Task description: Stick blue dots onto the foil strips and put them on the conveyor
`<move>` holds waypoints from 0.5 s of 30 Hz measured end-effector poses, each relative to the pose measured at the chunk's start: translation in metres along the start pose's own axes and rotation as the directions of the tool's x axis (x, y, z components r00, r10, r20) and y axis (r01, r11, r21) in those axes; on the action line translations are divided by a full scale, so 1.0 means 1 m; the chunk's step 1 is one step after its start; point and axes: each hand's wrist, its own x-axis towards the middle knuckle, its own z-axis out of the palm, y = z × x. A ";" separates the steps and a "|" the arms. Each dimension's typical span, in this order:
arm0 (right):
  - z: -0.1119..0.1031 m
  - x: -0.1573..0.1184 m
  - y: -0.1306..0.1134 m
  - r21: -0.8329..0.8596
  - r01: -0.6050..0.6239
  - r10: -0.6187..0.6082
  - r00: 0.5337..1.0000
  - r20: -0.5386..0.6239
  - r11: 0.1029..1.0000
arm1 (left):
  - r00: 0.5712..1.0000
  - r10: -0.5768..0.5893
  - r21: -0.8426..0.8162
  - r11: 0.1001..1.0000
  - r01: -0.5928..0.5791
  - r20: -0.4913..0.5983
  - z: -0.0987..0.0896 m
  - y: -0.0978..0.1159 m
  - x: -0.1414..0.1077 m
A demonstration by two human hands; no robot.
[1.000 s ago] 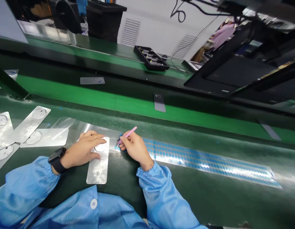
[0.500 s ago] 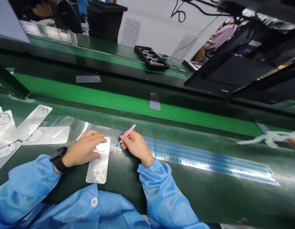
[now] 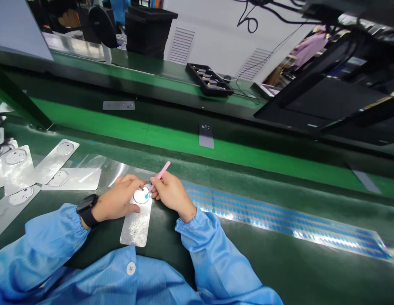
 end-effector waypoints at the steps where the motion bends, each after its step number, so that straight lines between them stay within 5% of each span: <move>1: 0.003 0.003 0.000 -0.026 -0.013 0.013 1.000 0.013 1.000 | 1.000 0.003 -0.001 1.000 -0.003 0.004 0.000 0.000 0.000; 15: 0.003 0.013 0.005 -0.072 -0.056 0.060 0.997 0.052 0.996 | 0.999 0.039 0.014 0.999 -0.039 0.014 0.001 0.000 -0.001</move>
